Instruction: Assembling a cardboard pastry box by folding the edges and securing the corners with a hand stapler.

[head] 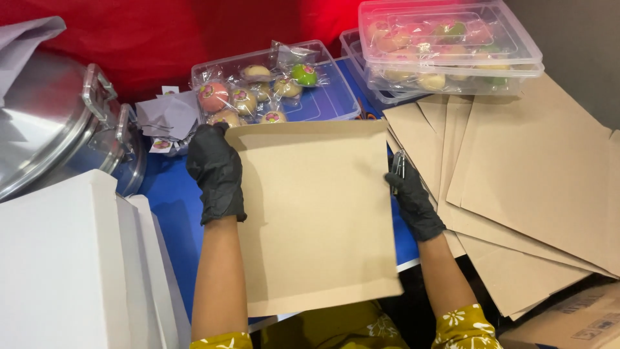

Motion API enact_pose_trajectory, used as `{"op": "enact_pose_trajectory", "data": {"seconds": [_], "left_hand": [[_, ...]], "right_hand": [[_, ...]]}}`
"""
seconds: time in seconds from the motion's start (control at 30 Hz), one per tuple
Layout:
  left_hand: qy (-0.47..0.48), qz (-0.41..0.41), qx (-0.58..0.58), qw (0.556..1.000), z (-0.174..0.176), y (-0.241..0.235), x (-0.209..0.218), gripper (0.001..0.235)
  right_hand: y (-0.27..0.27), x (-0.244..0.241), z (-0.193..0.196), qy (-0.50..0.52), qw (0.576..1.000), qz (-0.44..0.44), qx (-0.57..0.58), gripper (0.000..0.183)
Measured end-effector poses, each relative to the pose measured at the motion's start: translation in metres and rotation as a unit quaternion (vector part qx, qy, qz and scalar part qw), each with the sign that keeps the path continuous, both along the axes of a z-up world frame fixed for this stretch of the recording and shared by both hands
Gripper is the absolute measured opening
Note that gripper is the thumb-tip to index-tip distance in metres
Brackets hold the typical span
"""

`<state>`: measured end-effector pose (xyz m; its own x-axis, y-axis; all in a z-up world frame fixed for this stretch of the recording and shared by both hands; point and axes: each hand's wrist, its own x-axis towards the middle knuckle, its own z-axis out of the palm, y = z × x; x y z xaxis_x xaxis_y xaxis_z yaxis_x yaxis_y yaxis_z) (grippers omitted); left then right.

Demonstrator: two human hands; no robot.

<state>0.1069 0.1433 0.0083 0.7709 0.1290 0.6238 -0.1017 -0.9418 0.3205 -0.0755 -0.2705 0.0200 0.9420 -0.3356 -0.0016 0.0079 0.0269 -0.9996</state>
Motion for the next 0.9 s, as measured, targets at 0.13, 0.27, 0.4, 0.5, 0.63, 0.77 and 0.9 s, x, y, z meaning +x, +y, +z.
{"op": "enact_pose_trajectory", "data": {"seconds": [0.13,0.27,0.4,0.5,0.63,0.77,0.9], "left_hand": [[0.089,0.02,-0.003,0.996,-0.001,-0.006,-0.049,0.036],[0.201,0.034,-0.006,0.979,0.037,-0.015,-0.123,0.061],[0.16,0.083,0.022,0.983,0.078,-0.025,-0.152,0.027],[0.16,0.103,0.051,0.98,0.045,0.023,-0.127,0.007],[0.278,0.049,0.045,0.958,0.081,0.021,-0.194,0.014],[0.512,-0.094,0.023,0.854,0.14,-0.006,-0.217,0.031],[0.403,-0.117,-0.46,0.783,0.094,-0.01,-0.271,0.061]], "right_hand": [[0.031,-0.002,0.058,0.183,0.978,-0.011,-0.101,0.051],[0.023,0.015,0.058,0.032,0.988,0.084,-0.126,0.05],[0.026,0.049,0.078,-0.056,0.961,0.182,-0.199,0.049],[0.018,0.078,0.129,-0.13,0.946,0.202,-0.22,0.046],[0.015,0.138,0.16,-0.204,0.907,0.246,-0.273,0.044],[0.031,0.162,0.178,-0.116,0.864,0.275,-0.404,0.063],[0.066,0.15,0.147,-0.044,0.767,0.391,-0.506,0.072]]}}
